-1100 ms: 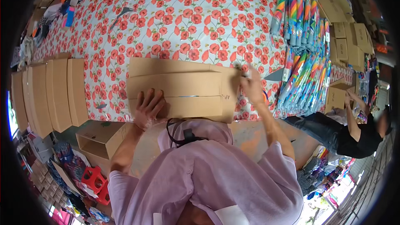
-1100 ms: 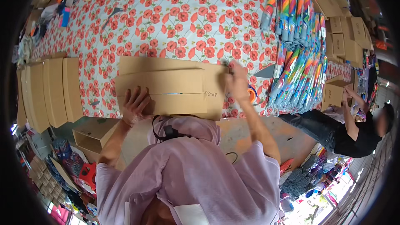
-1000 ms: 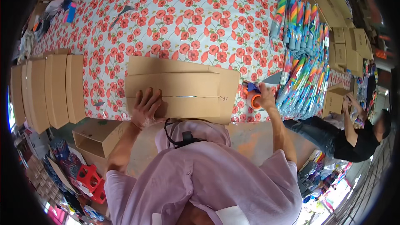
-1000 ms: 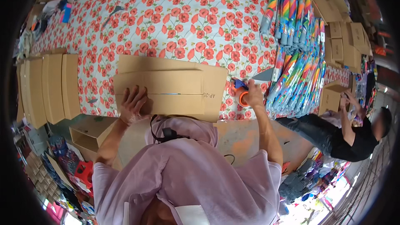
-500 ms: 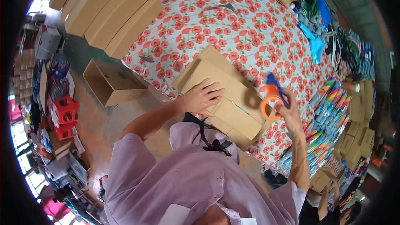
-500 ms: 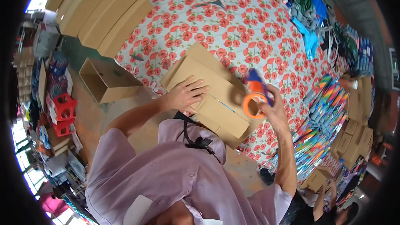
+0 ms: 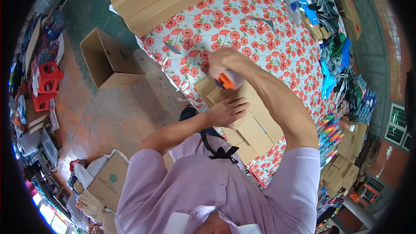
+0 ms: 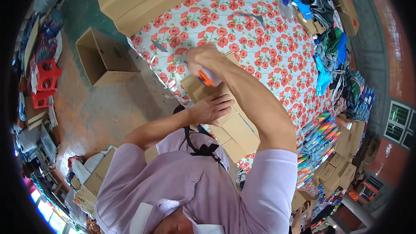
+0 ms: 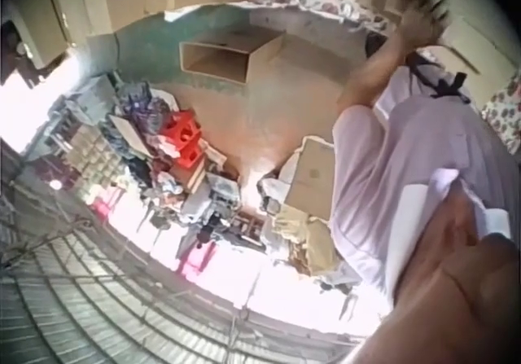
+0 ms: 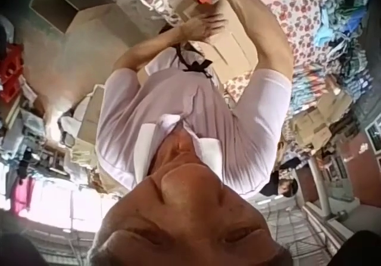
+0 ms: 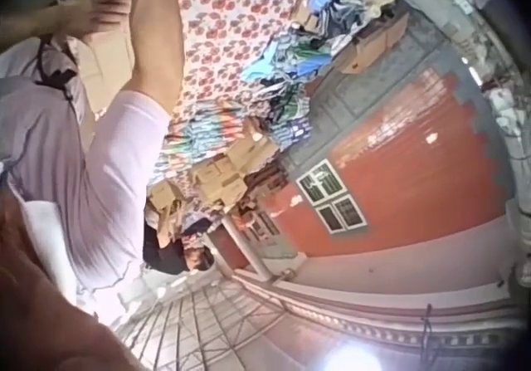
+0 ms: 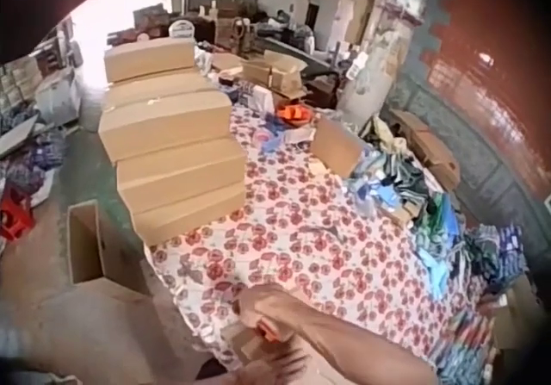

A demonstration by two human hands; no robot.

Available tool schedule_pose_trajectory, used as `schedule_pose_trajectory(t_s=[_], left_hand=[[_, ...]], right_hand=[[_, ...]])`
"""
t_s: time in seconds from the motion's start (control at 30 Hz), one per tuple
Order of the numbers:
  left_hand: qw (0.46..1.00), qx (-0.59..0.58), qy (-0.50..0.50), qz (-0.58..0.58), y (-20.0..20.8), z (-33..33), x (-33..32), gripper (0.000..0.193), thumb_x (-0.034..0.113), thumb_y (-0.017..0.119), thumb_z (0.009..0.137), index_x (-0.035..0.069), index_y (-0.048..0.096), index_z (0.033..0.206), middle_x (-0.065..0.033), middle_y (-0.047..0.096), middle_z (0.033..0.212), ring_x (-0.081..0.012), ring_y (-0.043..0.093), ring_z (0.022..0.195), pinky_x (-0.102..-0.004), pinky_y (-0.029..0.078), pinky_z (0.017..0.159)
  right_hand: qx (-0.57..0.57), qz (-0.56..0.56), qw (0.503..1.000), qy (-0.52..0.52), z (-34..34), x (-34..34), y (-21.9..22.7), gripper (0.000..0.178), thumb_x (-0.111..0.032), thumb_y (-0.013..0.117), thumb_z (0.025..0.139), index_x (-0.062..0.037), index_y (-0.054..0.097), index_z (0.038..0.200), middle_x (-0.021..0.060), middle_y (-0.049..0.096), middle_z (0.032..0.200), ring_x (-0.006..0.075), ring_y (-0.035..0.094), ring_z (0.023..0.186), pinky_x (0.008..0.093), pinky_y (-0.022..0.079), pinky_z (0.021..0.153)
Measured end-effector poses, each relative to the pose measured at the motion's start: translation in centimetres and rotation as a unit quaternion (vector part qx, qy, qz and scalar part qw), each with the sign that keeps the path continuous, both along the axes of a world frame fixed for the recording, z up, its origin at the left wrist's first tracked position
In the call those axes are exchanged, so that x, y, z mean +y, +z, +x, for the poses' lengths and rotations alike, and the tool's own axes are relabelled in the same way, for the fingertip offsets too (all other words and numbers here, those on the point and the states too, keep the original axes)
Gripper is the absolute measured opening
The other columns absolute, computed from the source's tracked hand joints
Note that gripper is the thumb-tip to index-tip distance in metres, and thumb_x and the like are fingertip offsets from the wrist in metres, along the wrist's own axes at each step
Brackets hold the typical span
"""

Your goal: Assembling cardboard boxes, filling them with colorful packaged products, and sealing the boxes with a tape dispenser.

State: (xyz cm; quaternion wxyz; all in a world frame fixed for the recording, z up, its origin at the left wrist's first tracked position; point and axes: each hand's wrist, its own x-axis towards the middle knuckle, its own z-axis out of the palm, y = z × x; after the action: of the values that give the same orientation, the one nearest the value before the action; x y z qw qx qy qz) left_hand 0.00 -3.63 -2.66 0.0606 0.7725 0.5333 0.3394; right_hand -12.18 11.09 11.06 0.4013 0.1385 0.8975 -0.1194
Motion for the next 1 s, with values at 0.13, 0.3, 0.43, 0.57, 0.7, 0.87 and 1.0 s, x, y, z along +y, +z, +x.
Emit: schedule_pose_trajectory(t_s=[0.13, 0.3, 0.43, 0.57, 0.7, 0.87, 1.0], left_hand=[[0.998, 0.008, -0.032, -0.053, 1.8, -0.5, 0.3, 0.073, 0.047, 0.08, 0.061, 0.004, 0.059, 0.116, -0.0104, 0.053, 0.138, -0.0291, 0.043, 0.135, -0.0448, 0.035, 0.115], [0.998, 0.047, -0.021, -0.048, -0.9, 0.5, 0.3, 0.072, 0.052, 0.077, 0.066, 0.007, 0.062, 0.119, -0.0095, 0.055, 0.135, -0.0281, 0.046, 0.134, -0.0453, 0.036, 0.113], [0.99, 0.074, -0.041, -0.116, -1.0, 0.5, -0.1, 0.075, 0.058, 0.075, 0.069, 0.009, 0.063, 0.126, -0.0091, 0.056, 0.138, -0.028, 0.047, 0.134, -0.0462, 0.037, 0.113], [0.983, 0.124, -0.041, -0.131, 0.3, 0.2, 0.0, 0.073, 0.056, 0.074, 0.072, 0.01, 0.062, 0.128, -0.0068, 0.055, 0.14, -0.0279, 0.049, 0.133, -0.0472, 0.035, 0.113], [0.986, 0.13, -0.013, -0.099, 1.2, 0.9, 0.2, 0.074, 0.054, 0.076, 0.071, 0.01, 0.062, 0.129, -0.0074, 0.053, 0.145, -0.0283, 0.047, 0.136, -0.0475, 0.035, 0.113], [0.981, 0.141, 0.007, -0.133, 2.1, 2.1, 0.5, 0.074, 0.05, 0.079, 0.068, 0.01, 0.062, 0.128, -0.0081, 0.054, 0.144, -0.0278, 0.046, 0.137, -0.0476, 0.034, 0.114], [0.986, 0.119, 0.002, -0.113, 0.3, 2.5, -1.9, 0.076, 0.047, 0.081, 0.067, 0.011, 0.06, 0.13, -0.0094, 0.051, 0.144, -0.0293, 0.043, 0.139, -0.0514, 0.032, 0.114]], right_hand=[[-0.139, 0.008, 0.985, 0.099, -0.2, -0.4, -0.6, 0.03, -0.024, 0.069, 0.07, -0.0021, 0.075, 0.09, 0.0158, 0.074, 0.092, 0.0364, 0.071, 0.082, 0.0441, 0.056, 0.07], [0.006, -0.034, 0.998, 0.056, 6.3, 0.9, 0.6, 0.027, -0.02, 0.069, 0.073, -0.0044, 0.075, 0.095, 0.0148, 0.073, 0.092, 0.0358, 0.071, 0.083, 0.0451, 0.056, 0.07], [0.311, -0.055, 0.948, 0.029, 17.7, 1.8, 1.0, 0.026, -0.016, 0.071, 0.078, -0.0061, 0.073, 0.103, 0.0125, 0.07, 0.113, 0.0357, 0.068, 0.079, 0.0448, 0.056, 0.067], [0.382, -0.023, 0.924, -0.012, 28.3, 1.5, 4.4, 0.029, -0.018, 0.071, 0.081, -0.0077, 0.072, 0.107, 0.0078, 0.065, 0.127, 0.0318, 0.064, 0.073, 0.0417, 0.056, 0.066], [0.355, -0.001, 0.932, -0.071, 38.5, 0.9, 5.5, 0.034, -0.023, 0.072, 0.082, -0.0108, 0.071, 0.114, 0.0035, 0.064, 0.132, 0.0274, 0.061, 0.076, 0.0388, 0.056, 0.066], [0.379, 0.017, 0.921, -0.089, 43.4, 0.5, 0.3, 0.041, -0.023, 0.073, 0.082, -0.0135, 0.069, 0.122, -0.0001, 0.06, 0.14, 0.0268, 0.062, 0.086, 0.0375, 0.058, 0.069], [0.389, 0.005, 0.916, -0.095, 44.5, 0.4, -1.4, 0.047, -0.023, 0.073, 0.082, -0.0156, 0.067, 0.127, -0.0015, 0.056, 0.144, 0.0283, 0.061, 0.093, 0.0369, 0.059, 0.074]])
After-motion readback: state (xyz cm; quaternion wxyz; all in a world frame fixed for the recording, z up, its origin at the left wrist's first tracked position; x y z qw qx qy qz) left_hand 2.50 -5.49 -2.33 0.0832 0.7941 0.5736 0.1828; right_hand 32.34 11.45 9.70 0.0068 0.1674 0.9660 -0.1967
